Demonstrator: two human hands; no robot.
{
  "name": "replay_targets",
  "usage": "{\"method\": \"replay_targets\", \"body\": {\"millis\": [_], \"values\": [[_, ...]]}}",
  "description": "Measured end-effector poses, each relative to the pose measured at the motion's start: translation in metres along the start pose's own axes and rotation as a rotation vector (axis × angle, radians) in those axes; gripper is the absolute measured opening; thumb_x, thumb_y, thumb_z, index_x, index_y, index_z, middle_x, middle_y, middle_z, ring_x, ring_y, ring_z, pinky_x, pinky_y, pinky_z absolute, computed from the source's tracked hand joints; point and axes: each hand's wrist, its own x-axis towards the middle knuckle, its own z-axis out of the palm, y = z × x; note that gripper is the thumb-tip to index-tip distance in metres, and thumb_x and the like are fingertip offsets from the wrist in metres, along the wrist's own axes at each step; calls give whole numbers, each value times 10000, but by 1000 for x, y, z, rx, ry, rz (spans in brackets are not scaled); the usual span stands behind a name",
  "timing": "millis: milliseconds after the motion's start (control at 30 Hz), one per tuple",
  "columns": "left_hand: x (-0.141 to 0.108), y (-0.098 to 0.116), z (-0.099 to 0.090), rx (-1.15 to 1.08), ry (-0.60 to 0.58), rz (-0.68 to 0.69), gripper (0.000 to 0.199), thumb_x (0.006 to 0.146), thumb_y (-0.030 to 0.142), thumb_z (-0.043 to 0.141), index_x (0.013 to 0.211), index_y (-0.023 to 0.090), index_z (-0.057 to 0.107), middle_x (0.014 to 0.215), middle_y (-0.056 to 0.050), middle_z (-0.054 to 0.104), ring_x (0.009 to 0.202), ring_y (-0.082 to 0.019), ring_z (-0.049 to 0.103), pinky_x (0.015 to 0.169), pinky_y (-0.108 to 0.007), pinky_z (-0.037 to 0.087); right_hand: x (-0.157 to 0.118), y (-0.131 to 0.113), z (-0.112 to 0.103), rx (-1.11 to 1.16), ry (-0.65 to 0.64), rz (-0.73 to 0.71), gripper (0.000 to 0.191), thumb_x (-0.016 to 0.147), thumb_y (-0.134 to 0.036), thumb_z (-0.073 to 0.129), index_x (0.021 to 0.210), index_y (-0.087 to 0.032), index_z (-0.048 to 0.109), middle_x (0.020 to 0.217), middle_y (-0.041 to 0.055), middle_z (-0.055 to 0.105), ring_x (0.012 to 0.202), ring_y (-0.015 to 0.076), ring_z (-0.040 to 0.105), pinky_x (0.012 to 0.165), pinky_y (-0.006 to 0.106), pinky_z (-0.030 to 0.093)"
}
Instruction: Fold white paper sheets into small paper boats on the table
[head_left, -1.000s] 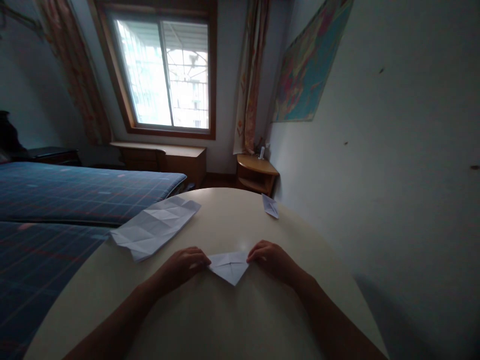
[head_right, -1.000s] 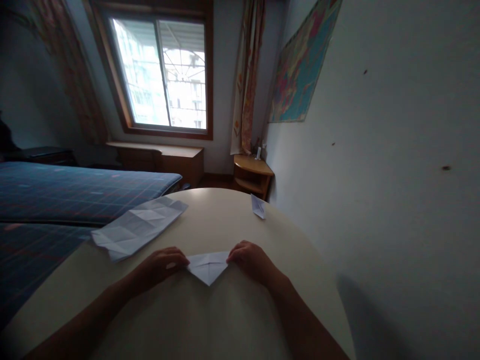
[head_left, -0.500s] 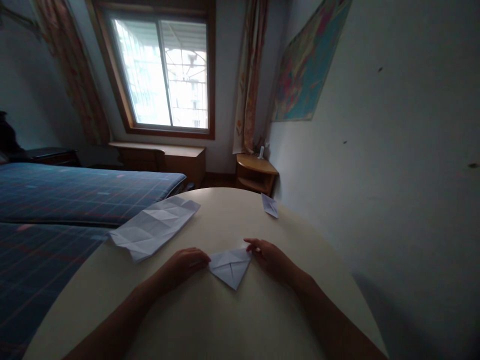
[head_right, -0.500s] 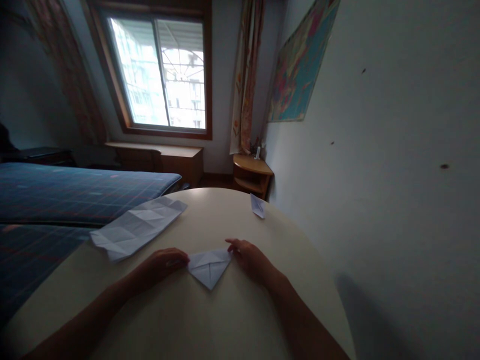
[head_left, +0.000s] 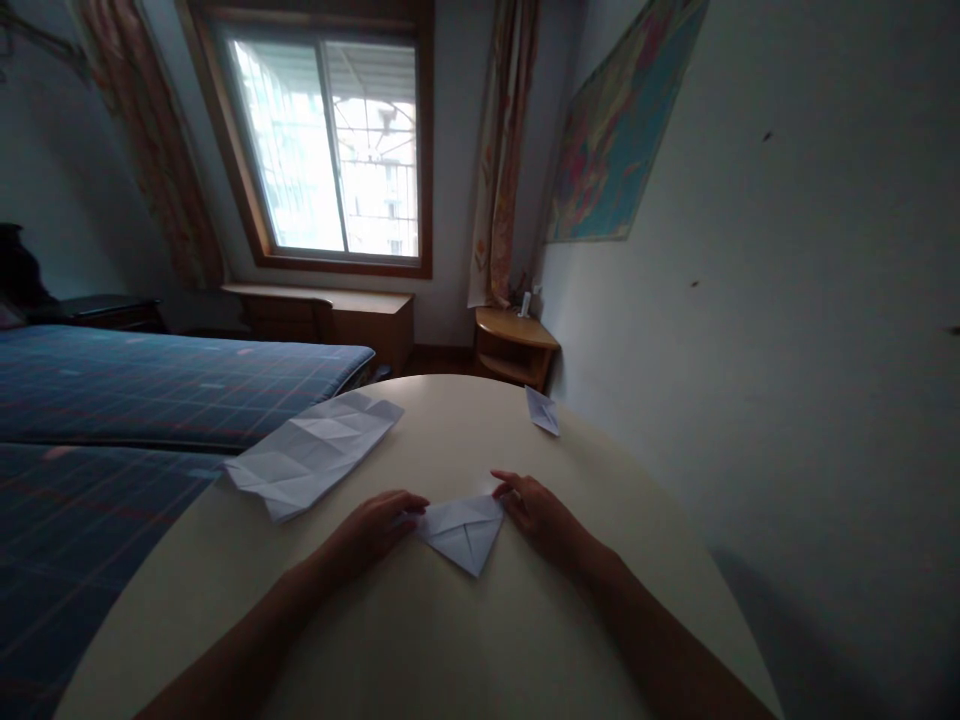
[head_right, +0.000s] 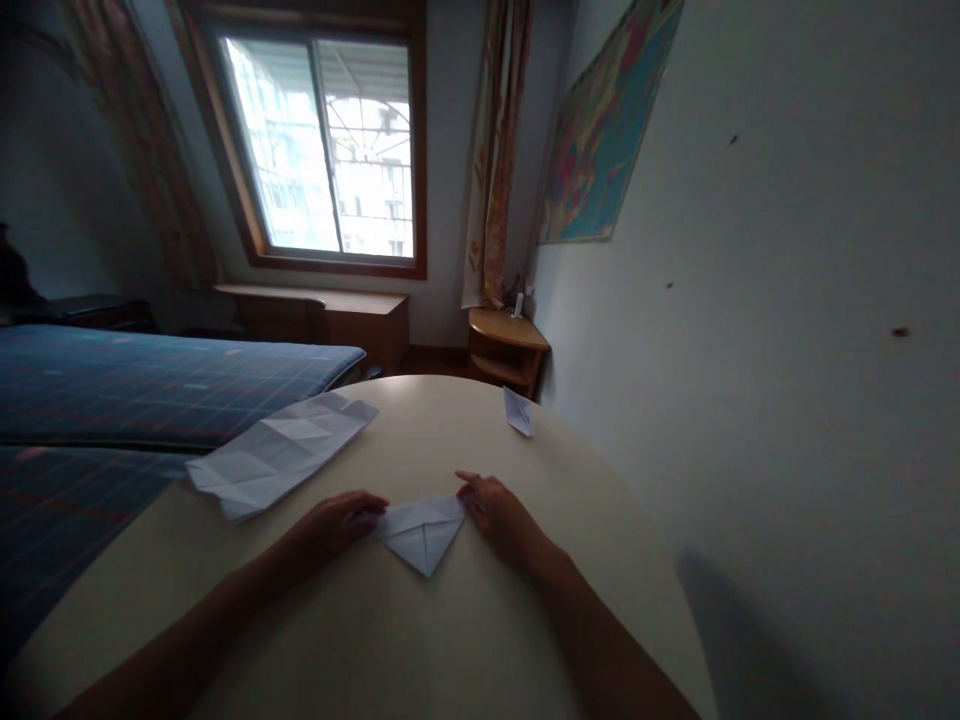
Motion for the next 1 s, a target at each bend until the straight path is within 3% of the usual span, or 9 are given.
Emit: {"method": "replay_targets", "body": {"millis": [233,500,767,1000], "values": [[1,2,1,62,65,-52,308,842,203,549,1135,209,646,1055,-73,700,973,-204,640,897,-349,504,0,6,1,-47,34,5,353,918,-241,517,1243,-147,617,1170,126,670,1118,230,584,1007,386,428],[-3,15,-9,165,26,-32,163,862,265,596,994,216,678,1004,-59,676,977,-220,594,880,-345,465,2,1,-10,-46,-69,44,308,846,-188,591,1139,-170,687,1104,118,679,1063,241,588,969,381,439],[-6,21,-12,160,-7,-123,145,764,268,678,888,201,644,1067,-66,621,1055,-248,537,927,-372,433,-1,7,-18,-106,-114,61,258,791,-319,713,1008,-180,711,1119,124,629,1084,259,549,978,393,409],[-9,24,-12,160,1,-170,169,765,284,686,884,176,634,1167,-106,580,1136,-281,489,985,-404,393,-6,19,-14,-63,-143,89,292,733,-410,778,910,-188,710,1178,116,601,1137,271,513,981,394,396]]}}
